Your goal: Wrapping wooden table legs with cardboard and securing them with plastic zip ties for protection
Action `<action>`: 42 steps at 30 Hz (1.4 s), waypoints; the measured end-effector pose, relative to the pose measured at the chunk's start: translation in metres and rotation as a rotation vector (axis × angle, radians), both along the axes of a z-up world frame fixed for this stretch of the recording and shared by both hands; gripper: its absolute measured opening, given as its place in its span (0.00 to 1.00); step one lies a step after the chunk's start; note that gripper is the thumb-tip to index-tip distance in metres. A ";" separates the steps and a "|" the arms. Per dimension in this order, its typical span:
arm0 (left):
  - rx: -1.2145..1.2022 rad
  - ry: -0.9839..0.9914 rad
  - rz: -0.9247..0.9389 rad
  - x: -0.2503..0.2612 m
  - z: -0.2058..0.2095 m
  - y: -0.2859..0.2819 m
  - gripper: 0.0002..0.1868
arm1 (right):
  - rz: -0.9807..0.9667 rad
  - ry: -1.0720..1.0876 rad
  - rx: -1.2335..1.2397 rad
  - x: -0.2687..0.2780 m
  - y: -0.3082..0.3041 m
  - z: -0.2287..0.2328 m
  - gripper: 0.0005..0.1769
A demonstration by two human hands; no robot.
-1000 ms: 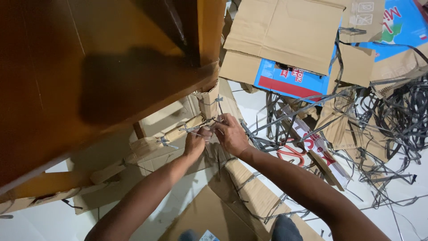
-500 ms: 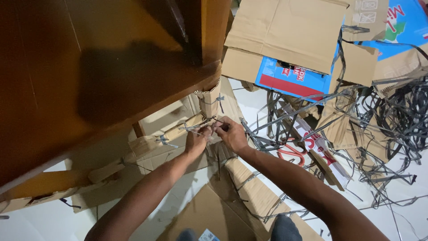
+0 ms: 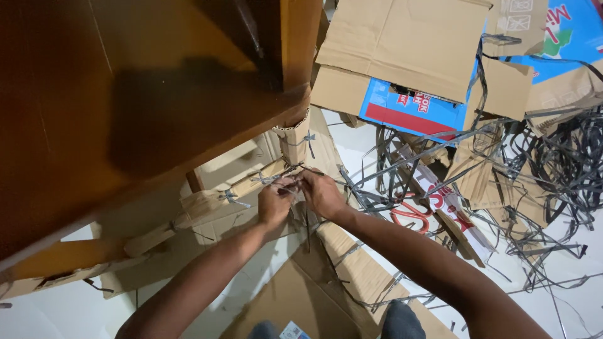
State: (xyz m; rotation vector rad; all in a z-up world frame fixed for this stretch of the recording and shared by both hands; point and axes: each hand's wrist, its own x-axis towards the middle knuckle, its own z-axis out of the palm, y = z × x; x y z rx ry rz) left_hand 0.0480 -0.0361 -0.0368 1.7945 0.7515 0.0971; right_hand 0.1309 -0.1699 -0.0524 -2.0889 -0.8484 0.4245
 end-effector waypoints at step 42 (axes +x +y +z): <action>0.201 0.422 -0.203 0.001 0.012 0.007 0.24 | 0.356 -0.484 -0.476 0.052 -0.030 -0.004 0.12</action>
